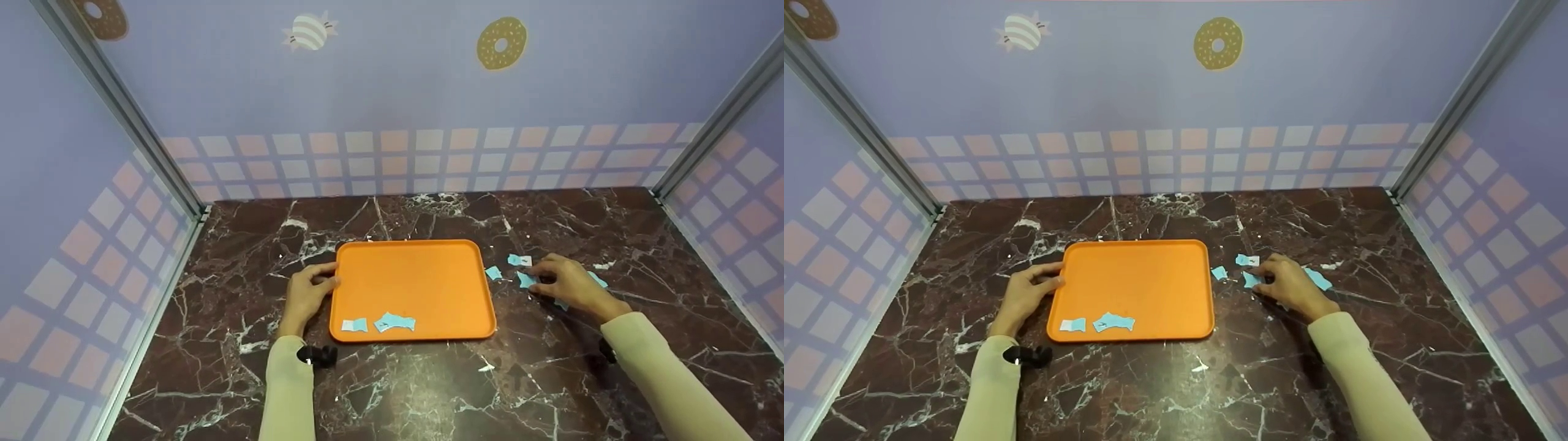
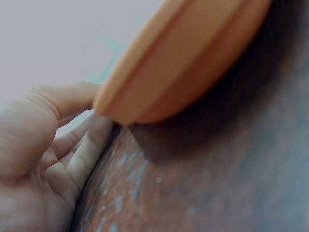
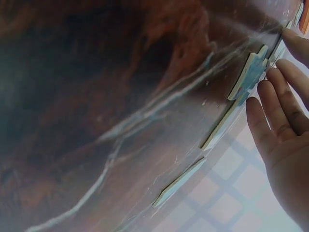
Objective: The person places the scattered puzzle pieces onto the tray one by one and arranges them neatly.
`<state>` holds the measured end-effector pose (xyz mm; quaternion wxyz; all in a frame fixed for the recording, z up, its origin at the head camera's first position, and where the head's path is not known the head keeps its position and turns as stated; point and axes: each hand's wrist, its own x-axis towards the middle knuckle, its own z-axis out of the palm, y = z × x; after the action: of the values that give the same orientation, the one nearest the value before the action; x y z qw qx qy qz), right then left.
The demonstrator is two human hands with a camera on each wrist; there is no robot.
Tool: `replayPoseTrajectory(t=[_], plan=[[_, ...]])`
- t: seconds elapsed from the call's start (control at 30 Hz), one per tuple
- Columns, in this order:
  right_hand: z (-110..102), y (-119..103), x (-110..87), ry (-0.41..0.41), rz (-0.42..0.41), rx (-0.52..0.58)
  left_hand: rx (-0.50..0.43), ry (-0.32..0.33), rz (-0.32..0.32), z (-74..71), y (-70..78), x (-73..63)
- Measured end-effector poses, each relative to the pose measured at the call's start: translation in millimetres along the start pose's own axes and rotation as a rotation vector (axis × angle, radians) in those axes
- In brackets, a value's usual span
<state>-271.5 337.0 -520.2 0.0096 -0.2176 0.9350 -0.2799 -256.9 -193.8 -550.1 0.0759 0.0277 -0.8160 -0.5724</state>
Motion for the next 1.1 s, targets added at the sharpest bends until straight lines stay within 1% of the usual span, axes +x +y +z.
replayPoseTrajectory(t=[0.17, 0.33, 0.53, 0.7, 0.9, 1.1], plan=[[0.2, -0.8, 0.7, 0.01, -0.018, -0.013, 0.007, 0.001, -0.008, 0.4, 0.0, 0.2], [1.3, -0.2, 0.9, 0.011, -0.01, -0.024, 0.004, -0.003, -0.018, 0.5, -0.9, -0.2], [2.6, 0.4, 2.4, 0.017, -0.003, -0.028, 0.008, -0.001, -0.008, 0.9, -2.2, 0.1], [4.7, 0.8, 4.2, 0.034, -0.017, -0.03, 0.024, 0.005, -0.008, 0.6, -2.4, 0.5], [7.2, 0.5, 3.5, 0.047, -0.009, -0.004, 0.021, 0.002, -0.004, 0.6, -2.2, 0.0], [7.1, -5.4, 2.6, 0.053, 0.014, 0.051, 0.003, 0.002, -0.01, 0.6, -1.8, 0.3]])
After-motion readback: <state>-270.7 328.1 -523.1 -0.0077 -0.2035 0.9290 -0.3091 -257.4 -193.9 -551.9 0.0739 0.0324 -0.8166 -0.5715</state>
